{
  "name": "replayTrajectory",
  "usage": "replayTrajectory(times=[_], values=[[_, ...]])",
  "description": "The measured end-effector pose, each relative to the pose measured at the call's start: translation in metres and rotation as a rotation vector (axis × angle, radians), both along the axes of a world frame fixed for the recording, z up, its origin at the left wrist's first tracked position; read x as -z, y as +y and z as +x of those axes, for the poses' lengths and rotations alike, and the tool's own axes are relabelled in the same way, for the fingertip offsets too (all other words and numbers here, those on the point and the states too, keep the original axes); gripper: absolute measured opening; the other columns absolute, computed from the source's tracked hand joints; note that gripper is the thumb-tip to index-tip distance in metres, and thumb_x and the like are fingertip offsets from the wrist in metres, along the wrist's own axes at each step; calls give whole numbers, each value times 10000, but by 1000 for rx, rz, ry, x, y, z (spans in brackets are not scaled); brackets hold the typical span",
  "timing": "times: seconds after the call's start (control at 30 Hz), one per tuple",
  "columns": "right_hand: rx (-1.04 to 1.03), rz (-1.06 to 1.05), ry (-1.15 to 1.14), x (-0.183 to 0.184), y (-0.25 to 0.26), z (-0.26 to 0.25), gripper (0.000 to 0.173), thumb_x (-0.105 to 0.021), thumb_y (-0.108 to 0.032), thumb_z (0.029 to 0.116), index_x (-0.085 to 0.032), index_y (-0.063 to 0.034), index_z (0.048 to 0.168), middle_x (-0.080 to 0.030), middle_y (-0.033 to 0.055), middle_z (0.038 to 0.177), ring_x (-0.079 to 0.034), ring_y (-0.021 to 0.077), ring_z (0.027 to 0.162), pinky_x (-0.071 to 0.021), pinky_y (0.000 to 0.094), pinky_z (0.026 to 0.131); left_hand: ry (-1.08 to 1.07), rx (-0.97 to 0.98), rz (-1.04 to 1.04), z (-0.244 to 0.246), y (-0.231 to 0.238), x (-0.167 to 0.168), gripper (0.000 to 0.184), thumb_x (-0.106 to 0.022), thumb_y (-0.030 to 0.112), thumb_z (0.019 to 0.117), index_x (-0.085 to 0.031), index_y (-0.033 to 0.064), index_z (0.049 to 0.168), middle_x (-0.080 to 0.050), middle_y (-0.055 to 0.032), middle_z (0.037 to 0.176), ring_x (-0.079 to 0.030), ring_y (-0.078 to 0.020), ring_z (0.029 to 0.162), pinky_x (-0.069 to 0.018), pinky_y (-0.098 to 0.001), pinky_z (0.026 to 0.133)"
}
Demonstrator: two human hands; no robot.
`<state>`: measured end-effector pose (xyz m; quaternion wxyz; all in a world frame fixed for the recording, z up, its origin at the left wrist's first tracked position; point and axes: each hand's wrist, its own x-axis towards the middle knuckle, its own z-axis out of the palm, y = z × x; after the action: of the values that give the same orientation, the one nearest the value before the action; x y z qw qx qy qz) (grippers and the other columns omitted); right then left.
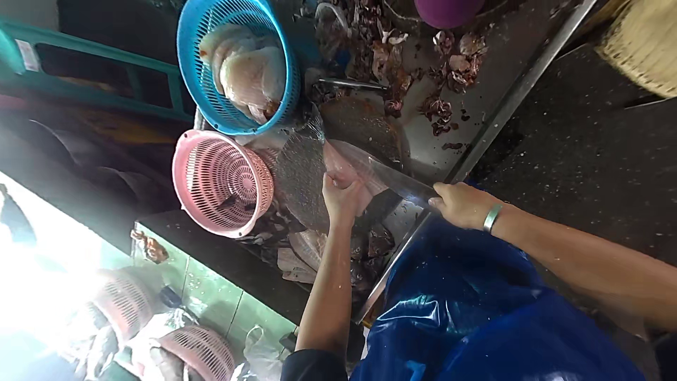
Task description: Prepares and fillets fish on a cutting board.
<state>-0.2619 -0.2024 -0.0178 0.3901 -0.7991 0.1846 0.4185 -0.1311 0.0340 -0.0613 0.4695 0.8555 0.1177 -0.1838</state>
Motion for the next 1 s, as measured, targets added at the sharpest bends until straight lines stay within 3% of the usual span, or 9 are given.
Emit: replayTrajectory(times=[0.13, 0.23, 0.37, 0.53, 0.63, 0.83, 1.0], values=[[30, 67, -30, 17, 21, 14, 371, -455, -391, 1102, -596, -50, 1141, -642, 166, 734, -666, 304, 577, -570, 489, 536, 0, -40, -110, -1, 8, 0, 380, -743, -28, 771, -501, 62, 1051, -597, -104, 929, -643, -193, 800, -580, -384, 680], [-95, 117, -31, 23, 30, 42, 367, -450, -371, 1109, -594, -41, 1175, -677, 192, 936, -704, 364, 869, -570, 557, 757, -9, -15, -108, 0, 9, 2, 365, -736, -17, 773, -508, 64, 1046, -588, -101, 948, -629, -188, 830, -566, -376, 703], [-81, 101, -64, 29, 45, 53, 383, -452, -370, 1108, -580, -45, 1265, -695, 210, 1022, -707, 386, 990, -567, 586, 839, -41, -5, -108, 1, 9, 5, 369, -736, -7, 754, -506, 63, 1034, -594, -100, 927, -633, -184, 809, -568, -372, 681], [-105, 35, -47, 25, 50, 27, 356, -451, -373, 1105, -557, -70, 1259, -699, 192, 988, -718, 391, 956, -579, 582, 801, -53, -32, -137, -2, 9, 9, 345, -727, -17, 753, -505, 76, 1001, -583, -81, 914, -620, -169, 802, -561, -355, 681], [-38, 2, -112, 30, 50, -4, 325, -504, -363, 1086, -610, -81, 1209, -701, 181, 881, -723, 386, 825, -581, 589, 685, -36, -44, -156, -2, 10, 11, 346, -716, -32, 765, -508, 71, 1022, -571, -74, 919, -609, -160, 794, -562, -348, 680], [29, -37, -162, 14, 36, -23, 307, -481, -376, 1095, -607, -99, 1139, -669, 145, 790, -701, 340, 729, -570, 547, 624, -30, -41, -147, -1, 11, 10, 339, -716, -24, 782, -511, 79, 1030, -568, -69, 939, -606, -151, 810, -558, -339, 685], [-49, -15, -140, 24, 41, -12, 300, -497, -351, 1090, -629, -93, 1166, -702, 155, 870, -724, 354, 829, -580, 563, 691, -37, -32, -152, -1, 10, 10, 340, -716, -22, 786, -503, 92, 1025, -568, -61, 932, -608, -146, 800, -560, -334, 680]])
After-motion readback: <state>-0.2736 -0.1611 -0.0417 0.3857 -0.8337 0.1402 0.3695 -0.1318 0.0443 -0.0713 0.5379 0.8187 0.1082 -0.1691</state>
